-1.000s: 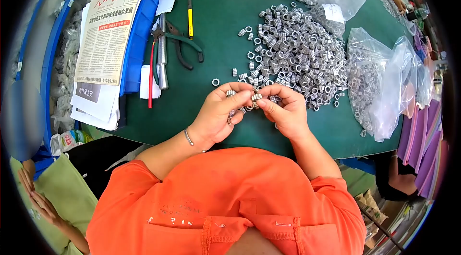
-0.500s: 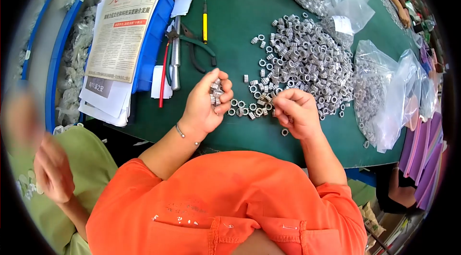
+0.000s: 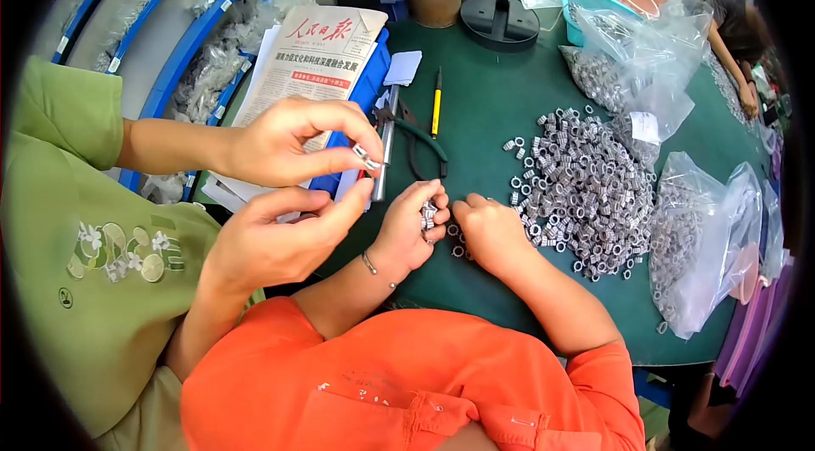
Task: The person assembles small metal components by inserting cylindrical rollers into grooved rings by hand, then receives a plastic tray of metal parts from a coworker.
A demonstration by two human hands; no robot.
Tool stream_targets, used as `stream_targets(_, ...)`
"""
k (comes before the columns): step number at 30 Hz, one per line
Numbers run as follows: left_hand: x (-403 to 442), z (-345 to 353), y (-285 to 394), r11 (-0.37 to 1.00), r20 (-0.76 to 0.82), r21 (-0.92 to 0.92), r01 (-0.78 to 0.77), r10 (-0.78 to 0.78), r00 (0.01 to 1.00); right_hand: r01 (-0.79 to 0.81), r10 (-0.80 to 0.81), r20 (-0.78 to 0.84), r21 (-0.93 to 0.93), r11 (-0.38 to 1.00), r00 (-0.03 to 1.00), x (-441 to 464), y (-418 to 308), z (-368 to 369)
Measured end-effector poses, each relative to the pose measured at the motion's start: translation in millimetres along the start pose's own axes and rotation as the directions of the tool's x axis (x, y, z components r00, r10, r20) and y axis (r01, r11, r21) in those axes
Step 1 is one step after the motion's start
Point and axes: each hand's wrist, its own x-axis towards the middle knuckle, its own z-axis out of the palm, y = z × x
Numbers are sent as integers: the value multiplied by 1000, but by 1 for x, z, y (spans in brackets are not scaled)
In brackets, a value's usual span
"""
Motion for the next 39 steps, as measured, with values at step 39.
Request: stream_targets(39,0,-5,-12,-120,548,837,-535,178,817,-173,392,175,984,-40,903,-24,-3,-48)
